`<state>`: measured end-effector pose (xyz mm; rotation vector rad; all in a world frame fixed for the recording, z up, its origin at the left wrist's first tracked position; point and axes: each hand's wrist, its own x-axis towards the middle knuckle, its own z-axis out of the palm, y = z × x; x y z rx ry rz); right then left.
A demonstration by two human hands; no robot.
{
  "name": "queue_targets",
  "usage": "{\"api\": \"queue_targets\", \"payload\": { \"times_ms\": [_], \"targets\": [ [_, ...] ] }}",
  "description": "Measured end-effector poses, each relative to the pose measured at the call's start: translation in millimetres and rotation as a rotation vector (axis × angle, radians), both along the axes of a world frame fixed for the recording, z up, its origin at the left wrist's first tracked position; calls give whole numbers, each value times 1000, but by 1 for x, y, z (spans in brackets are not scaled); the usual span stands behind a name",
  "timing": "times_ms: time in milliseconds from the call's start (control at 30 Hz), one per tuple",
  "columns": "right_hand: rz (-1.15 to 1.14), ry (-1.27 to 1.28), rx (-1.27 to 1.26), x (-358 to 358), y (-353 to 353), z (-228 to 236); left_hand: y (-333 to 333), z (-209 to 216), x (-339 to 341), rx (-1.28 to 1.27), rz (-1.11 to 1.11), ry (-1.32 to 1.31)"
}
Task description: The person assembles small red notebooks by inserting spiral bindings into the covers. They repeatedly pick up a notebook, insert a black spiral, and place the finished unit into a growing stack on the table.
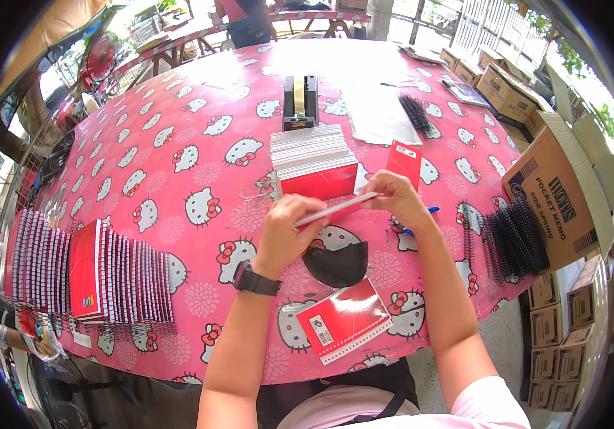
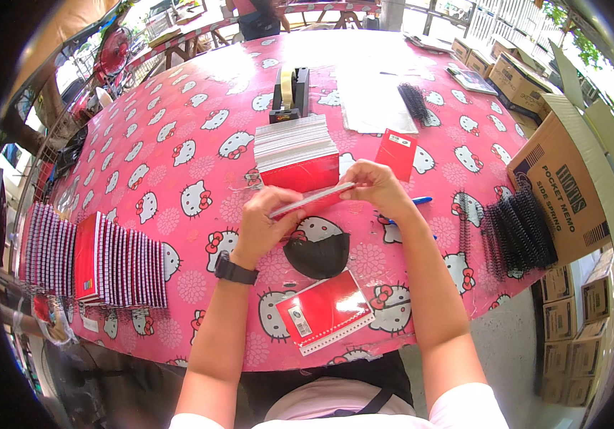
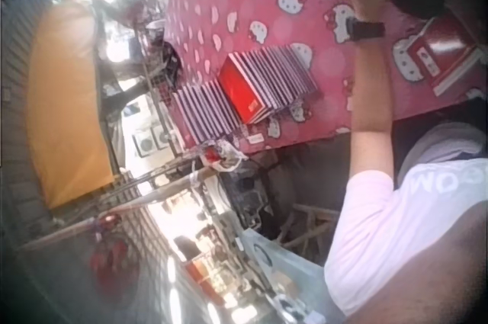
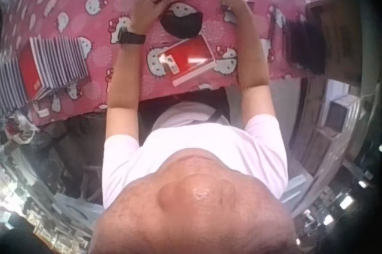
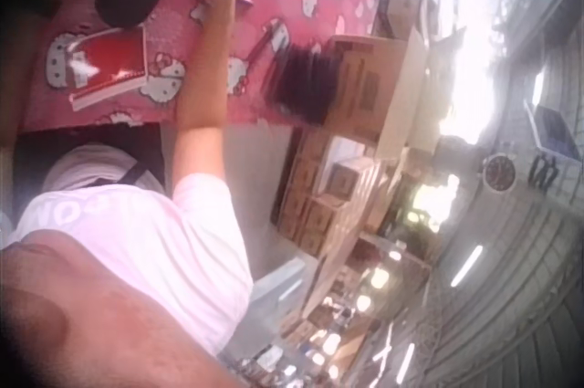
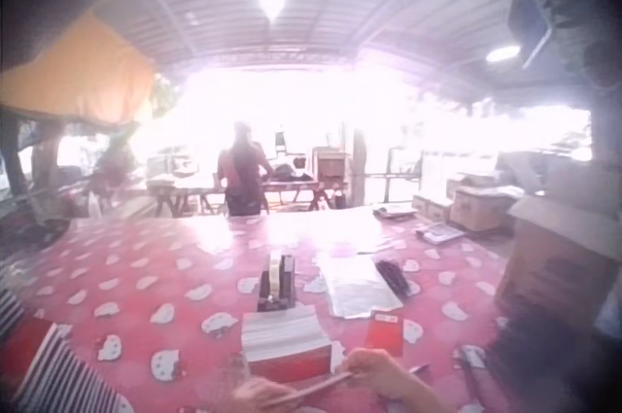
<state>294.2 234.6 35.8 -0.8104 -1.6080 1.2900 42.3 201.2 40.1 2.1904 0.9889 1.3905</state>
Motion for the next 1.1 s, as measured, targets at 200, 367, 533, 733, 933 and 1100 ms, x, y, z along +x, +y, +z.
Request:
{"api": "queue_targets", "payload": {
  "times_ms": [200,367,533,733,933,1100],
  "targets": [
    [-474,-954,507,56,17,-15,0,-5,-4,-217,-163,-38],
    [-294,-1496,365,32,38,16,-3,-4,-17,-251,-188,35],
    [-483,-1592,540,51,43,3,1,-4,-16,-294,-174,10],
    [-854,-366,452,45,-49,48,4,-11,-24,-267,-184,-2],
    [-600,-130,279,-4,-69,10,0,-7,-8,-179,-82,-151],
    [-398,-10,103,-18,-44,-2,11,-21,-9,-209,13,-276]
  ]
}}
